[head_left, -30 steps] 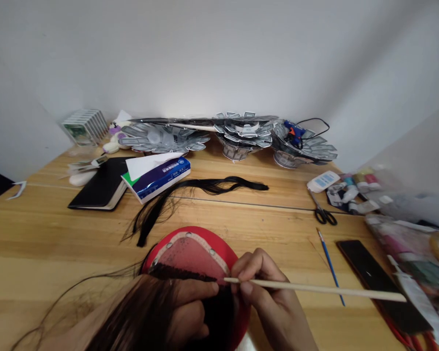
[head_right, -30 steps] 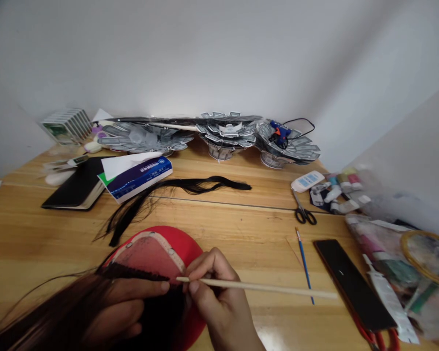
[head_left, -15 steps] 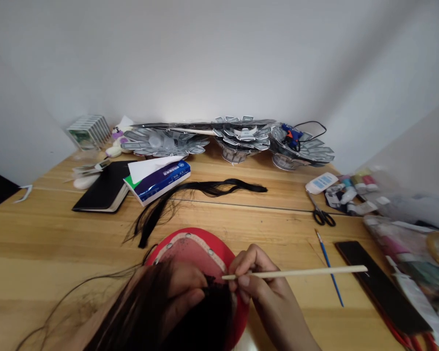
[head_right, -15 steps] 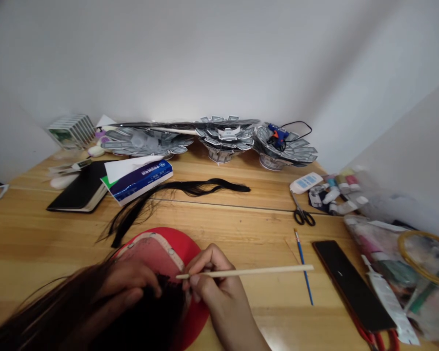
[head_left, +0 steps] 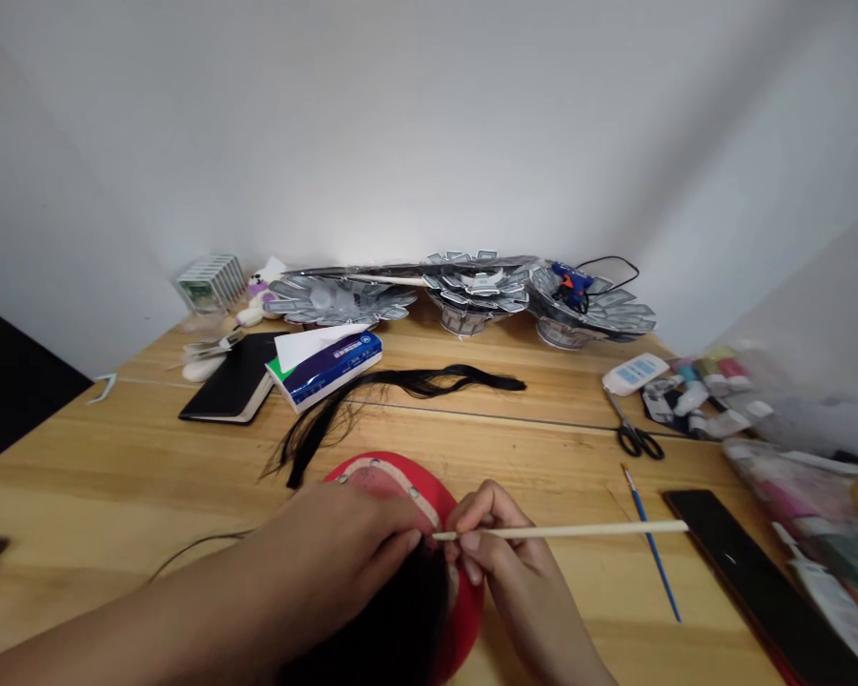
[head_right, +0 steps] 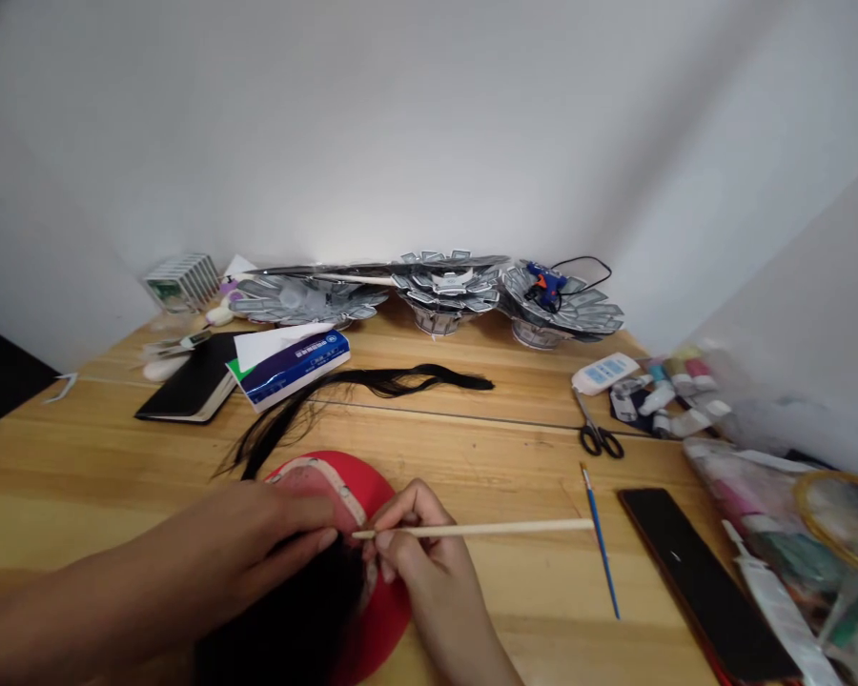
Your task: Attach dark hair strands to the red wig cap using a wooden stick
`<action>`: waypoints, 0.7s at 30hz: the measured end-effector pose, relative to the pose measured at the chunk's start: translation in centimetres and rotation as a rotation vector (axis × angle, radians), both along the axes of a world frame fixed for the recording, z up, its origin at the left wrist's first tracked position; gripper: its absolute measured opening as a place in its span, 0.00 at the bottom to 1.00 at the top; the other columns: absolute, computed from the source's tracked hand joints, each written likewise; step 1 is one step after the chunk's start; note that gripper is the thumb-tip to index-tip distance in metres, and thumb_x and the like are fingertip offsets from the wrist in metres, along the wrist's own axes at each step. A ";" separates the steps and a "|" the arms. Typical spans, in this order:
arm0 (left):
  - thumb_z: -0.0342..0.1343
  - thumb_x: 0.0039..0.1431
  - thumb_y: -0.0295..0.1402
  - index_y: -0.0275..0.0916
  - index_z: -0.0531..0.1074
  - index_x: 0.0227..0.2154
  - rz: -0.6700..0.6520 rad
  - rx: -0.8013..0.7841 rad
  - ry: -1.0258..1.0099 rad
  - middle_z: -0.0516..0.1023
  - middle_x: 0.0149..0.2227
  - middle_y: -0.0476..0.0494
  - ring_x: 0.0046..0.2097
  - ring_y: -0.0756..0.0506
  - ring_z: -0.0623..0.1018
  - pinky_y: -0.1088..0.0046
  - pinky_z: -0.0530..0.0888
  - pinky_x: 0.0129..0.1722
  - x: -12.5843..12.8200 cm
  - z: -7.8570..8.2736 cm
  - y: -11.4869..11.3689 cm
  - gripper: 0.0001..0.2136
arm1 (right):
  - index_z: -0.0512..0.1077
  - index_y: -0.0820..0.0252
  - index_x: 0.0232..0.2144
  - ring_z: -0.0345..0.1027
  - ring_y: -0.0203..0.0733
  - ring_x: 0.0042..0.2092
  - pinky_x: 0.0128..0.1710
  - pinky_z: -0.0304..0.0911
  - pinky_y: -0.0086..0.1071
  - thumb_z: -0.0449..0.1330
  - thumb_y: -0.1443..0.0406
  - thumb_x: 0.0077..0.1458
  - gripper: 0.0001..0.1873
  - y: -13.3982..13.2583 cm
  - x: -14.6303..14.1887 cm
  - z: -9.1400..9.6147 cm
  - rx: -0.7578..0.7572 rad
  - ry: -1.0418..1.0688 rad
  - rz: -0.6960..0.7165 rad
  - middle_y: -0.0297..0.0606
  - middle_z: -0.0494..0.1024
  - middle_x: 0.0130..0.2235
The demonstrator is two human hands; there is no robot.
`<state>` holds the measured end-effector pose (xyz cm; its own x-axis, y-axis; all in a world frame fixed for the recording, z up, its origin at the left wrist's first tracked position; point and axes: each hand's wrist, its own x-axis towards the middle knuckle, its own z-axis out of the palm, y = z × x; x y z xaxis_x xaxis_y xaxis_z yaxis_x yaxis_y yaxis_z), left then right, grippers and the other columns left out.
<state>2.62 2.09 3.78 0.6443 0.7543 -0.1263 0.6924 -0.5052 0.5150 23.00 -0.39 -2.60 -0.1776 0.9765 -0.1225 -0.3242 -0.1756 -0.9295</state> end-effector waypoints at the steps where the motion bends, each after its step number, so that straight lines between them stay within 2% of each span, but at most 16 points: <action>1: 0.53 0.74 0.30 0.39 0.79 0.43 -0.015 0.000 0.039 0.83 0.43 0.45 0.42 0.45 0.82 0.66 0.79 0.47 0.2 0.2 0.2 0.09 | 0.72 0.57 0.27 0.63 0.36 0.25 0.30 0.61 0.29 0.65 0.65 0.54 0.06 0.0 0.0 -0.1 0.004 0.001 -0.002 0.28 0.74 0.23; 4: 0.49 0.70 0.26 0.41 0.81 0.39 -0.029 0.010 0.156 0.85 0.40 0.45 0.41 0.43 0.83 0.69 0.77 0.45 0.8 1.1 0.3 0.14 | 0.72 0.56 0.26 0.61 0.35 0.24 0.29 0.59 0.29 0.64 0.65 0.54 0.06 0.1 -0.1 -0.3 0.018 -0.013 -0.006 0.28 0.74 0.23; 8: 0.49 0.67 0.26 0.38 0.82 0.39 -0.005 0.042 0.340 0.86 0.39 0.36 0.39 0.34 0.85 0.60 0.79 0.39 2.0 2.4 0.1 0.15 | 0.71 0.56 0.25 0.58 0.34 0.23 0.27 0.56 0.30 0.64 0.65 0.52 0.06 0.2 -0.1 -0.4 0.013 -0.033 -0.017 0.29 0.76 0.23; 11: 0.49 0.64 0.23 0.35 0.83 0.38 -0.034 0.069 0.472 0.85 0.36 0.31 0.33 0.30 0.84 0.58 0.78 0.32 2.9 3.0 -0.1 0.15 | 0.71 0.56 0.25 0.58 0.34 0.23 0.27 0.54 0.29 0.64 0.65 0.51 0.06 0.3 -0.2 -0.1 0.001 -0.044 -0.022 0.28 0.74 0.22; 17: 0.50 0.60 0.17 0.34 0.83 0.36 -0.120 0.130 0.610 0.83 0.31 0.37 0.28 0.37 0.81 0.68 0.72 0.27 3.6 3.1 -1.1 0.15 | 0.72 0.57 0.28 0.57 0.33 0.21 0.25 0.51 0.28 0.66 0.61 0.55 0.09 0.4 -0.3 0.3 -0.008 -0.031 -0.005 0.28 0.76 0.21; 21: 0.53 0.53 0.16 0.36 0.82 0.38 -0.172 0.138 0.600 0.83 0.32 0.39 0.28 0.38 0.79 0.67 0.69 0.27 3.4 3.1 -2.1 0.16 | 0.72 0.57 0.29 0.56 0.33 0.20 0.24 0.50 0.28 0.68 0.57 0.55 0.13 0.5 -0.4 0.3 -0.019 -0.012 -0.015 0.29 0.77 0.21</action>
<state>6.03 0.04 6.87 0.6048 0.6817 -0.4118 0.7435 -0.6685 -0.0147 22.55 0.12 -2.30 -0.1613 0.9764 -0.1433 -0.3161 -0.1887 -0.9298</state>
